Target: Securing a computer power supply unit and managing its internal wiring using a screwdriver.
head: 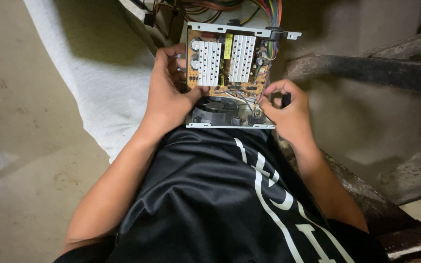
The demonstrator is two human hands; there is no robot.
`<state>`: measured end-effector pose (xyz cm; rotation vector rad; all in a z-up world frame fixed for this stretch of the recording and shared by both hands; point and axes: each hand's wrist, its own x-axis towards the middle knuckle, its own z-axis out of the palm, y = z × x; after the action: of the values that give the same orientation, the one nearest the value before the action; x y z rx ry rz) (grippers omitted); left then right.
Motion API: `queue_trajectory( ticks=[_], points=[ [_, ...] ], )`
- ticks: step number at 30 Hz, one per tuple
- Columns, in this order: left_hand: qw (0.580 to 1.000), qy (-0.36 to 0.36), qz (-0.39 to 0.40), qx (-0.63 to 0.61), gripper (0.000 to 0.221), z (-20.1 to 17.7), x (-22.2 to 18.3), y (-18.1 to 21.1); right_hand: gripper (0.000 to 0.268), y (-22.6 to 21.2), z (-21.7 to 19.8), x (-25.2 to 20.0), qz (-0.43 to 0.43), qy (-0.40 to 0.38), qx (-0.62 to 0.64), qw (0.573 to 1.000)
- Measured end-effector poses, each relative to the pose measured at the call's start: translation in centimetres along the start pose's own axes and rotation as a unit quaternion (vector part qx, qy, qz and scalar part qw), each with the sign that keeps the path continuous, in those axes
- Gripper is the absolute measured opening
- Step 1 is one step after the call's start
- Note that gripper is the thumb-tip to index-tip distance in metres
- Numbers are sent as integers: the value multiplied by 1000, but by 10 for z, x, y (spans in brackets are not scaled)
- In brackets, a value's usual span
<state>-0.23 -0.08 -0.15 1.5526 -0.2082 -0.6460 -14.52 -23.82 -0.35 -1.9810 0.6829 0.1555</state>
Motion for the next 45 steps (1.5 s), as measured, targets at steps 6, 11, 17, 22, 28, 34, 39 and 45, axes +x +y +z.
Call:
queue_trajectory(
  ticks=[6,11,17,22,28,34,39,45],
  points=[
    [999,-9,-7,-30,75,-1,0,0,18,5,2,3,16,-27,76,997],
    [999,-41,10,-29,73,-6,13,7,54,0,-1,6,38,-49,117,991],
    [990,-133,2,37,74,-19,55,21,56,6,-26,17,18,-150,94,984],
    [972,-199,-15,120,74,-27,91,34,61,20,-57,34,61,-47,86,993],
    [944,-285,-32,166,76,-29,121,50,34,16,-62,43,76,-76,157,982],
    [955,-255,-28,151,58,-31,116,62,28,31,-53,38,15,-48,-14,999],
    [955,-196,-89,-202,77,-33,100,29,71,41,-36,22,110,10,-126,986],
    [968,-68,-140,-195,55,-17,92,24,20,-29,-21,-11,18,-129,-77,989]
  ],
)
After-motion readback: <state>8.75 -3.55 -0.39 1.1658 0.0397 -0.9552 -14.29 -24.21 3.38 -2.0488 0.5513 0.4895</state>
